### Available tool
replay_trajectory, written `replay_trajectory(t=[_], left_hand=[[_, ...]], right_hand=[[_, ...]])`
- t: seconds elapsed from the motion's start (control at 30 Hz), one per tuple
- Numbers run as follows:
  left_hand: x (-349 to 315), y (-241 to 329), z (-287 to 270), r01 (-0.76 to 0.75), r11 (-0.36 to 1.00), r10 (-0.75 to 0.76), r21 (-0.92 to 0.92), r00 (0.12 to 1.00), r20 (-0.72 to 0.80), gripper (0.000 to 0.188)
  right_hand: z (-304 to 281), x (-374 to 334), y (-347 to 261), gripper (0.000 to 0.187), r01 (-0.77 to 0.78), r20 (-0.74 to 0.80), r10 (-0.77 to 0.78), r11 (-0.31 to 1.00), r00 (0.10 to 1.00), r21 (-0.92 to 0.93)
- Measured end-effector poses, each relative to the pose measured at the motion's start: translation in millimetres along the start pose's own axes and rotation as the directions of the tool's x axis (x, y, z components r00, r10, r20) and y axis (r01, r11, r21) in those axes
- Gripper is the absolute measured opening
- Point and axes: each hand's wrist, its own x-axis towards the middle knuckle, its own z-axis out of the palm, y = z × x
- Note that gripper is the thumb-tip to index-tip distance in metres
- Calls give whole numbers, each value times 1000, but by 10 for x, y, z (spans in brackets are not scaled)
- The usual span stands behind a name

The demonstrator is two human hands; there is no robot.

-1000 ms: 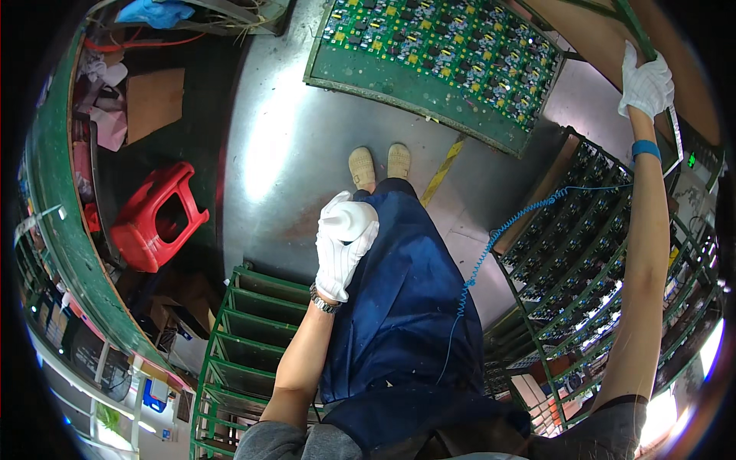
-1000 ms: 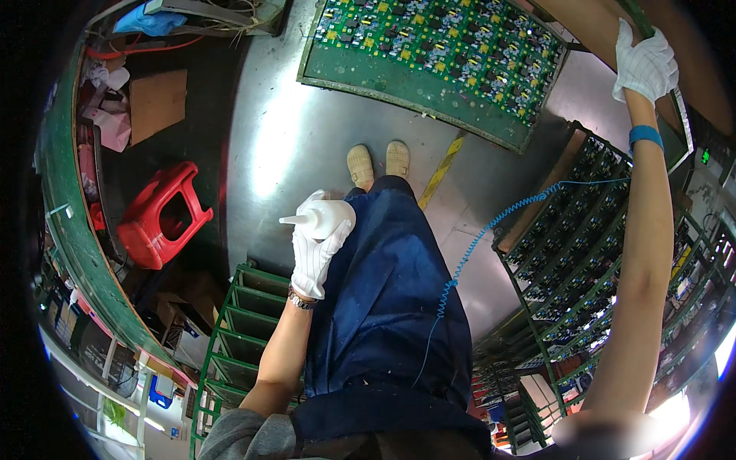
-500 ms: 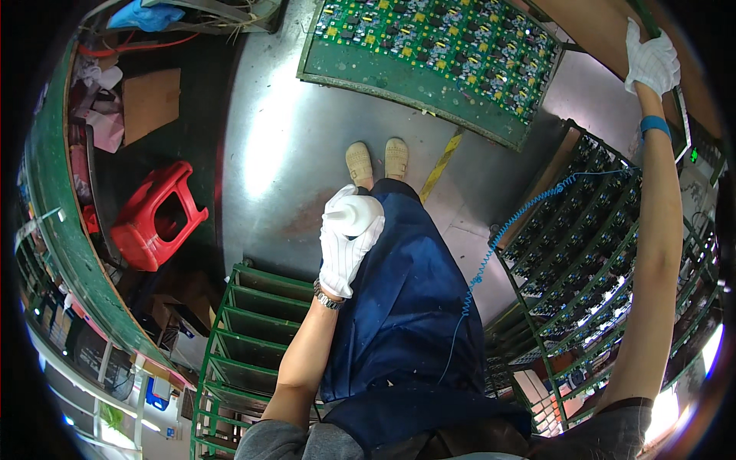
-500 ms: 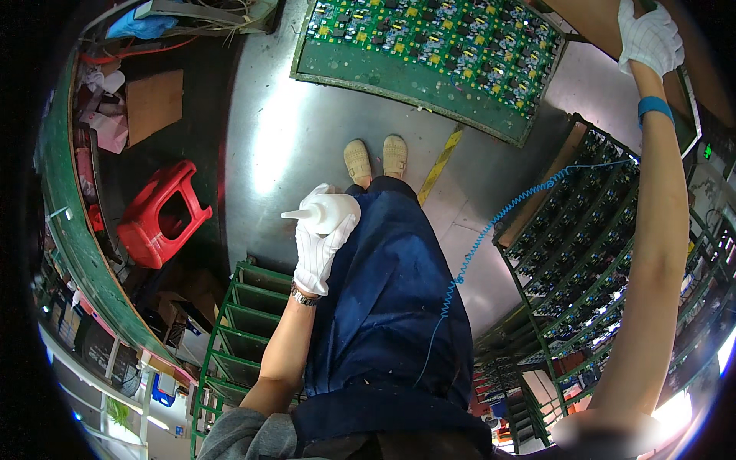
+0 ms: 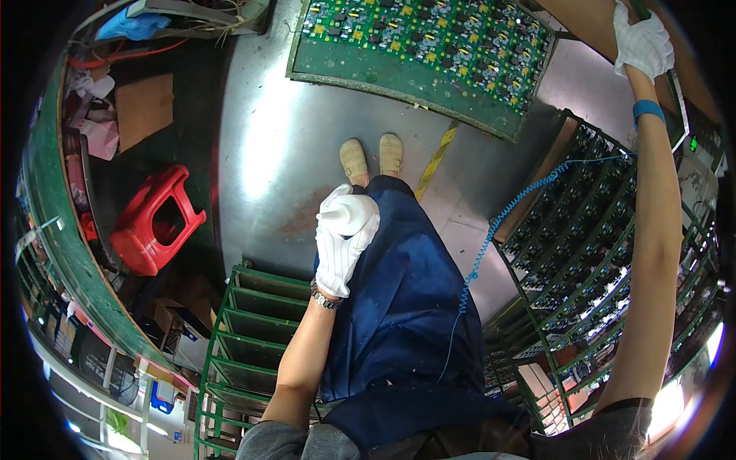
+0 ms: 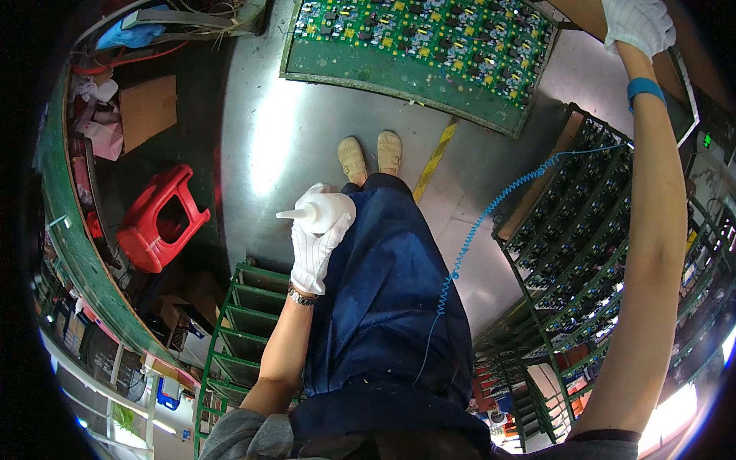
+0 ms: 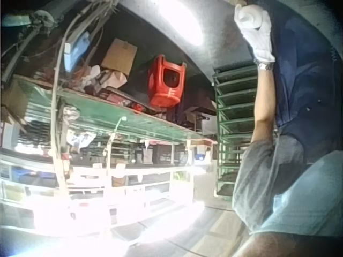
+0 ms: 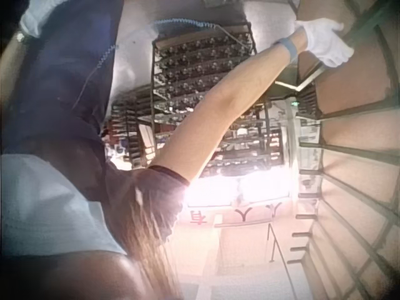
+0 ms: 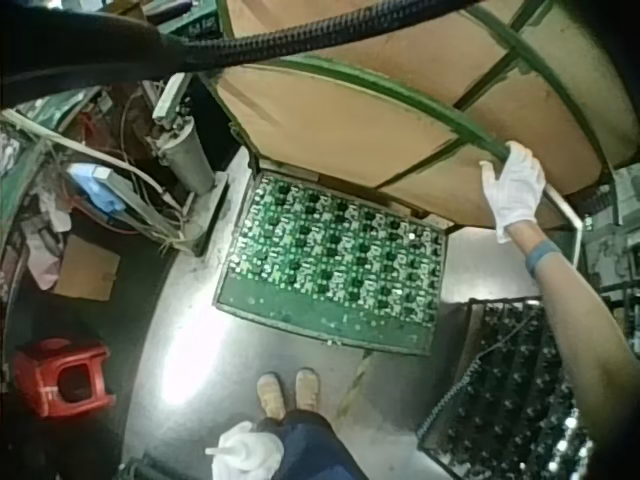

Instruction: Apply sealant or adhesive to specific components on printed circuit boards using a manual applicator.

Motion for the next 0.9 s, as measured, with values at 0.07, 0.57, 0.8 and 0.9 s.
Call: replay_trajectory(t=[0.07,0.57,0.8,0.9], left_hand=[[-10,-25,16,-21,999,21,32,1000,0,69],[-143,79,93,50,996,-50,-68,999,-9,73],[-194,83,108,68,998,-68,-1,997,-38,74],[-191,116,186,80,996,-81,-29,997,-18,73]], right_hand=[[-21,-79,-23,64,-6,-1,6,1000,1000,6],[53,-758,201,63,151,3,-152,978,988,-145],[-291,-1400,-12,51,208,-4,-208,976,978,-60],[-326,-1707,80,36,179,122,-213,954,969,241]])
